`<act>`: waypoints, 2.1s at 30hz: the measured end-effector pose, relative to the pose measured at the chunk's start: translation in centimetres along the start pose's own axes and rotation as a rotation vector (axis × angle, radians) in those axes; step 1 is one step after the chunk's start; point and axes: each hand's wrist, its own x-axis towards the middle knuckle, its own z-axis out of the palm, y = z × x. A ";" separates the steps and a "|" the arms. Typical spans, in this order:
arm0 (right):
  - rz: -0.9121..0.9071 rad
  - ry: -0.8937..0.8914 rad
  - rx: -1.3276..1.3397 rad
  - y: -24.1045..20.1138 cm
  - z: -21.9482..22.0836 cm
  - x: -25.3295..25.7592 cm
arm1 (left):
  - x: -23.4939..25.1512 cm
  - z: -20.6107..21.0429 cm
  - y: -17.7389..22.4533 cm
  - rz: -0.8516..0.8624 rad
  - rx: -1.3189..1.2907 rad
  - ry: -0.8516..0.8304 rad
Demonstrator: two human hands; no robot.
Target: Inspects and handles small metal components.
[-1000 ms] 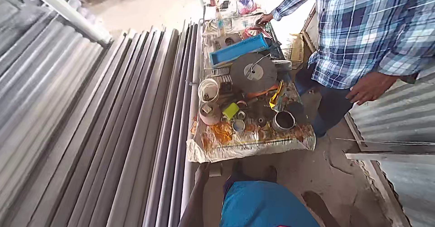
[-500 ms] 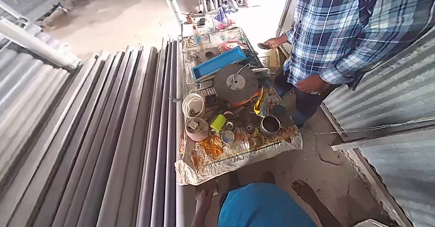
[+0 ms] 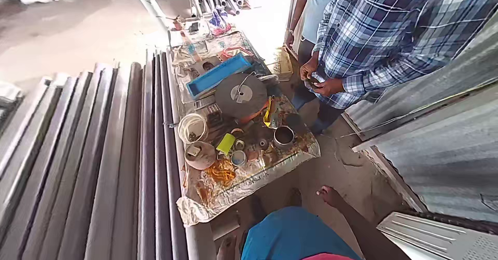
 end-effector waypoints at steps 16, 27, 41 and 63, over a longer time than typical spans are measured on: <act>0.022 -0.036 -0.063 4.3 1.9 -2.6 | -2.5 -2.3 4.4 0.005 0.118 -0.104; -0.286 0.249 0.938 -8.6 -4.4 -6.4 | 1.9 -0.9 1.9 0.068 0.127 -0.023; -0.294 0.562 1.187 -22.9 -16.6 -4.1 | 0.7 -0.5 2.6 0.062 0.047 0.019; -1.049 -0.152 0.919 -23.2 -3.6 -22.8 | -20.8 -6.2 27.4 1.091 -0.959 -0.367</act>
